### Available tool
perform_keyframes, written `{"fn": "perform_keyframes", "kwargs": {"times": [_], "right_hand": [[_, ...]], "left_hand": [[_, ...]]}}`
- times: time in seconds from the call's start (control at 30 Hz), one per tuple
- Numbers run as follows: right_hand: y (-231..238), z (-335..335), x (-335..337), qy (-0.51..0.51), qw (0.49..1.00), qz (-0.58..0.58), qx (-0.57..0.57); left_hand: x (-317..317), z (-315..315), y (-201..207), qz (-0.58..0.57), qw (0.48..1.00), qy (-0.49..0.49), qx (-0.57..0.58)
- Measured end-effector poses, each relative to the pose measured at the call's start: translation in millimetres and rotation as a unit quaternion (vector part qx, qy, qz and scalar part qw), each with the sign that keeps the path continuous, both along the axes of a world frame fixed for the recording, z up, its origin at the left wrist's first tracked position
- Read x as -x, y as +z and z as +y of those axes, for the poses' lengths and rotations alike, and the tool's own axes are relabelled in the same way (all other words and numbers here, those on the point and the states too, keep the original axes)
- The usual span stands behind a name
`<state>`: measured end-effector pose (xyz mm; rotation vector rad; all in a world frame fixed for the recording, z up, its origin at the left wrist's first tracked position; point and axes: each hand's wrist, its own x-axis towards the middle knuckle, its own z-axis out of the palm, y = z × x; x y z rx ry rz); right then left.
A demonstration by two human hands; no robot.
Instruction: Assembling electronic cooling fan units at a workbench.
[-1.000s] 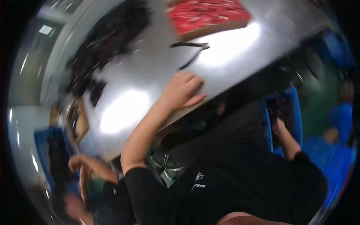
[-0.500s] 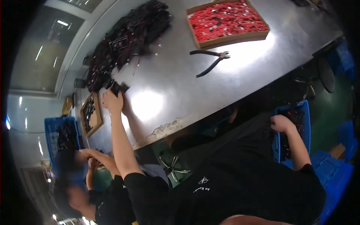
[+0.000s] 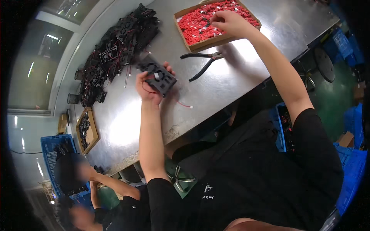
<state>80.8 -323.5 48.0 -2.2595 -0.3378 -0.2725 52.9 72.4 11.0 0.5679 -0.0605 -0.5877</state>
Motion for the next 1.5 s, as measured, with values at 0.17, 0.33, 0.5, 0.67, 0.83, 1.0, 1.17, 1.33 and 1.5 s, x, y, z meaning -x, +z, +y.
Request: {"fn": "perform_keyframes", "kwargs": {"times": [0.17, 0.33, 0.5, 0.67, 0.83, 1.0, 1.17, 1.33, 1.5], "right_hand": [[-43, -44, -55, -0.230, 0.935, -0.041, 0.269], [-27, -6, -53, -0.098, 0.896, -0.432, -0.021], [-2, 97, 19, 0.060, 0.956, -0.040, -0.284], [-8, 133, 64, 0.266, 0.917, -0.044, -0.293], [-9, 138, 69, 0.325, 0.934, -0.122, -0.088], [-17, 140, 73, 0.306, 0.938, -0.153, -0.050], [-17, 142, 73, 0.311, 0.933, -0.181, -0.021], [-18, 142, 71, 0.330, 0.913, -0.241, -0.018], [-13, 141, 72, 0.333, 0.929, -0.148, -0.066]], "left_hand": [[7, -20, -6, 0.001, 0.998, -0.048, 0.040], [20, -31, 6, 0.005, 1.000, -0.023, -0.006], [42, -44, 1, -0.030, 0.996, -0.083, 0.009], [41, -45, 4, 0.001, 0.996, -0.051, 0.068], [38, -49, 2, -0.080, 0.994, 0.042, -0.062], [37, -60, 12, -0.117, 0.984, 0.109, -0.081], [39, -67, 8, -0.131, 0.977, 0.145, -0.091], [41, -63, 8, -0.103, 0.979, 0.108, -0.136], [38, -60, 10, -0.061, 0.981, 0.125, -0.134]]}}
